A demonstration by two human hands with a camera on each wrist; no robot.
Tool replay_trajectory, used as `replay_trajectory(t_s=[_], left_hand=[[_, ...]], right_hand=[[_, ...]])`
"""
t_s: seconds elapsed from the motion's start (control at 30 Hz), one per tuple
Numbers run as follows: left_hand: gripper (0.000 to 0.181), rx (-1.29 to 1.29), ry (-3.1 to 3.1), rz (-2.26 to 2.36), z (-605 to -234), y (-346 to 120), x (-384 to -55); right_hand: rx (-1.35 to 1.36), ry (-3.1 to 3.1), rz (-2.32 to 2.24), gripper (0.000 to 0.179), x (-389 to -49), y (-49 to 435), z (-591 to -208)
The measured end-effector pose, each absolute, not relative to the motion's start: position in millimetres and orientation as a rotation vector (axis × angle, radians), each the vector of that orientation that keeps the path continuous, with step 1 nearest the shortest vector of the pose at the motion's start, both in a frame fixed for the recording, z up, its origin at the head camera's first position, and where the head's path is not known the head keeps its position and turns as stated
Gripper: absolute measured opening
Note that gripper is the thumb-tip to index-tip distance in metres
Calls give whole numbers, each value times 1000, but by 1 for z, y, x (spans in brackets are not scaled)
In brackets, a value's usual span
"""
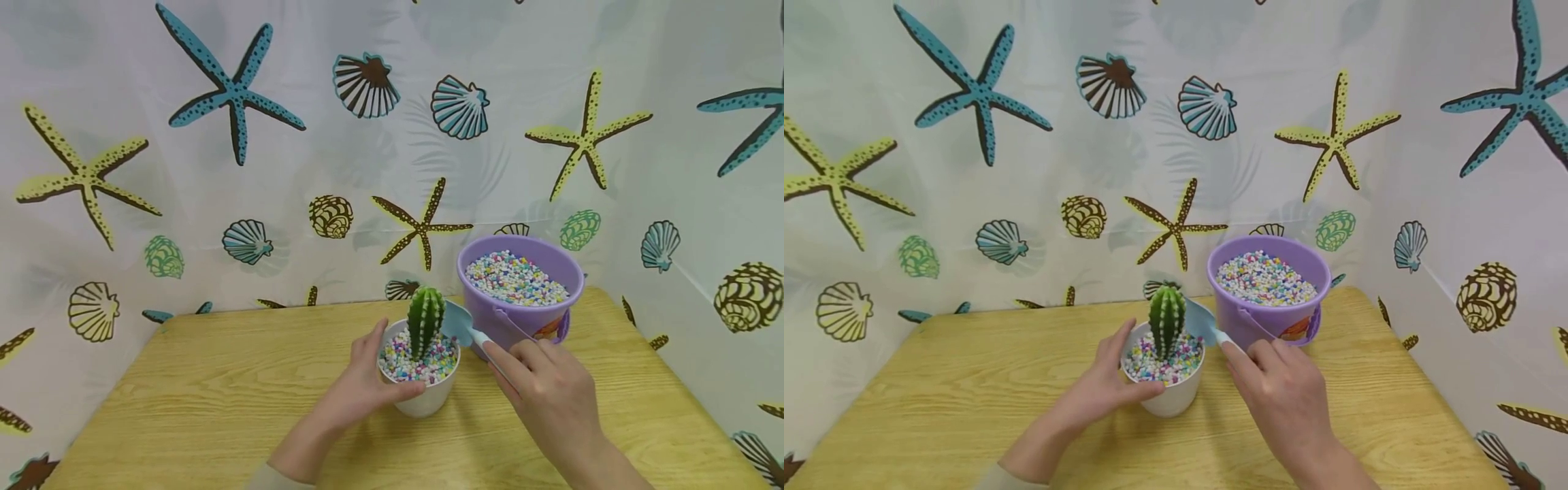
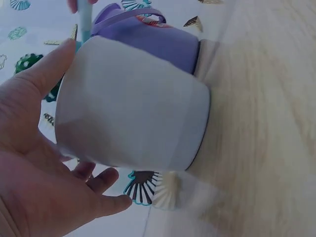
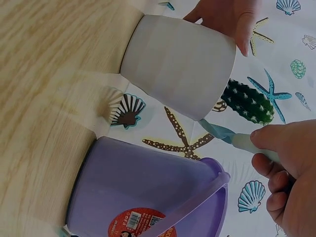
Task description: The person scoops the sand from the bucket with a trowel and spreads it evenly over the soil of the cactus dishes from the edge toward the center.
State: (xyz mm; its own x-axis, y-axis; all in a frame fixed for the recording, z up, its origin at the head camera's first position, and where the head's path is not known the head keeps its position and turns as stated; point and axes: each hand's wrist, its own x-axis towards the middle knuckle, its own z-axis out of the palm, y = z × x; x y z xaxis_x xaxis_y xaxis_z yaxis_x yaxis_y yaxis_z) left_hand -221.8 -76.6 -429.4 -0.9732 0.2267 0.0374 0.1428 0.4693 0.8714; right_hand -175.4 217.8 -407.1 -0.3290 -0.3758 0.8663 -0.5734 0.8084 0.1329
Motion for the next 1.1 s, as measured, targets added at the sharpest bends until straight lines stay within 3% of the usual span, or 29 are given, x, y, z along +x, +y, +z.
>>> replay_trajectory(t_s=[0.87,1.1], left_hand=[[134,414,2378,1722,-432,-78,-230],[135,420,2570,1563,-431,-77,-232]], right_hand=[[676,-1971,266,35,-177,216,-411],[633,-1960,277,31,-175,218,-405]])
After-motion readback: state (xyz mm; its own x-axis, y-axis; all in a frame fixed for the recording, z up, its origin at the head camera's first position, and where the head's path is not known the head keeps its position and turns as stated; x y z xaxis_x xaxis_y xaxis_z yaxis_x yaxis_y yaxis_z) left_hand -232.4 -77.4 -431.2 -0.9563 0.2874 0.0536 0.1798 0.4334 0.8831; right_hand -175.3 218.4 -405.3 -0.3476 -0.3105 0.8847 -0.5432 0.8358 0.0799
